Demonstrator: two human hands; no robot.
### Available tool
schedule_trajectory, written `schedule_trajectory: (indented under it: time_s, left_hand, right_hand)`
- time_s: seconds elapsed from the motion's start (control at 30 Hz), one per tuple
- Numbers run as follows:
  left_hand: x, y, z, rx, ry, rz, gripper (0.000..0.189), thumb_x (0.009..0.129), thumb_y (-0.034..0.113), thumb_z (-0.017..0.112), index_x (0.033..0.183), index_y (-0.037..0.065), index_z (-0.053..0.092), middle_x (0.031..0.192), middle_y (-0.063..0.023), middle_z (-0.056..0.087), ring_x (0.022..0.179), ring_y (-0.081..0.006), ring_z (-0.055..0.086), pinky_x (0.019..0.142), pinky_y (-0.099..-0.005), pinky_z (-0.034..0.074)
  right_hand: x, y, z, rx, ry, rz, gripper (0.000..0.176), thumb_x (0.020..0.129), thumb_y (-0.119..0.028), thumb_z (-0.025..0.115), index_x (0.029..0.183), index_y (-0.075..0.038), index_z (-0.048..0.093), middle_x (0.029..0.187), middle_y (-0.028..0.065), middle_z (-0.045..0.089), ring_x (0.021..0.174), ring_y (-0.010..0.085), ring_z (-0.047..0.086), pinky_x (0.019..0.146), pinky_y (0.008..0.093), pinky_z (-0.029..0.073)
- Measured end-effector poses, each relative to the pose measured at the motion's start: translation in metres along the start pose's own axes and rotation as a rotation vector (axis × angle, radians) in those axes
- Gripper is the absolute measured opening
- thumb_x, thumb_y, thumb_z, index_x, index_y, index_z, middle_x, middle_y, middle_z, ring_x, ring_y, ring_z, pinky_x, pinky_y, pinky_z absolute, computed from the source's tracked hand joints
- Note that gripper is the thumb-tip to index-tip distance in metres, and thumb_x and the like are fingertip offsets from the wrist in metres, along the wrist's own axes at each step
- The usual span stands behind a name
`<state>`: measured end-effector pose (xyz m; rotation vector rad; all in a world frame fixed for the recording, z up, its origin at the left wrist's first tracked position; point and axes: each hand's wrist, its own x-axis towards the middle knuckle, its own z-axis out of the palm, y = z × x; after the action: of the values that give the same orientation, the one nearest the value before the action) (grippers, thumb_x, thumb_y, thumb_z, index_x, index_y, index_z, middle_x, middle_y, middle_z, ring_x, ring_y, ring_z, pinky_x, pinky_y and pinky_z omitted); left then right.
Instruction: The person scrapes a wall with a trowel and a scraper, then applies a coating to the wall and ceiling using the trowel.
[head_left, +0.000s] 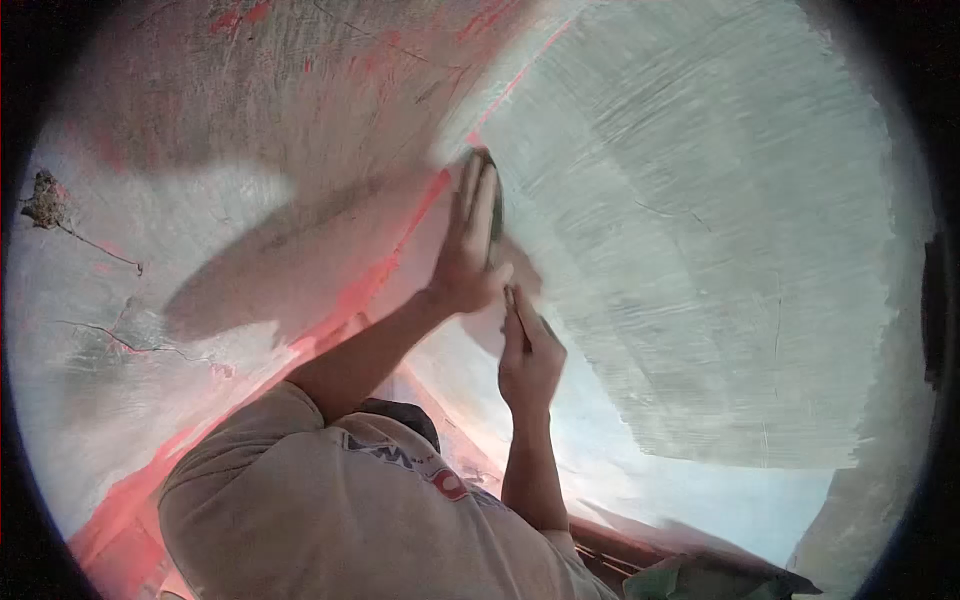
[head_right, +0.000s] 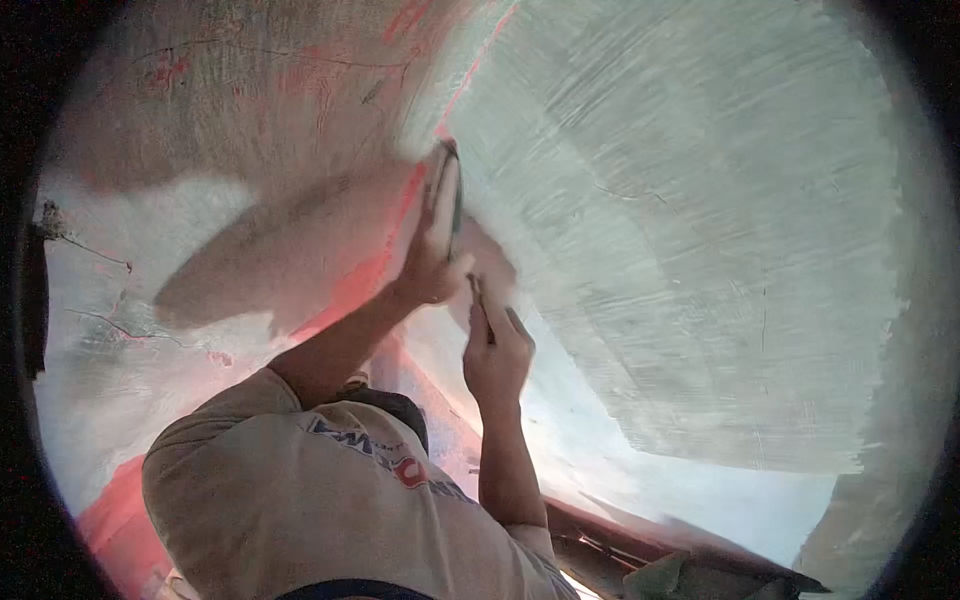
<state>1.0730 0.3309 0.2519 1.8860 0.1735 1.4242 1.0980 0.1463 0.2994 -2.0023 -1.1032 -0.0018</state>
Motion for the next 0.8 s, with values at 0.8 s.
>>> schedule_trajectory:
  time_s: [0.8]
  left_hand:
    - [0.007,-0.003,-0.008,-0.014,0.027,-0.097,0.094,0.088,0.012,0.053,0.167,-0.014,0.010,0.176,-0.0370,0.006,0.165,-0.0530,0.002,0.133,-0.0614,0.006]
  right_hand:
    - [0.011,-0.007,0.002,-0.054,-0.074,0.011,0.038,0.107,-0.011,0.062,0.144,-0.002,0.070,0.095,0.0190,0.075,0.078,0.0177,0.068,0.075,0.0312,0.055]
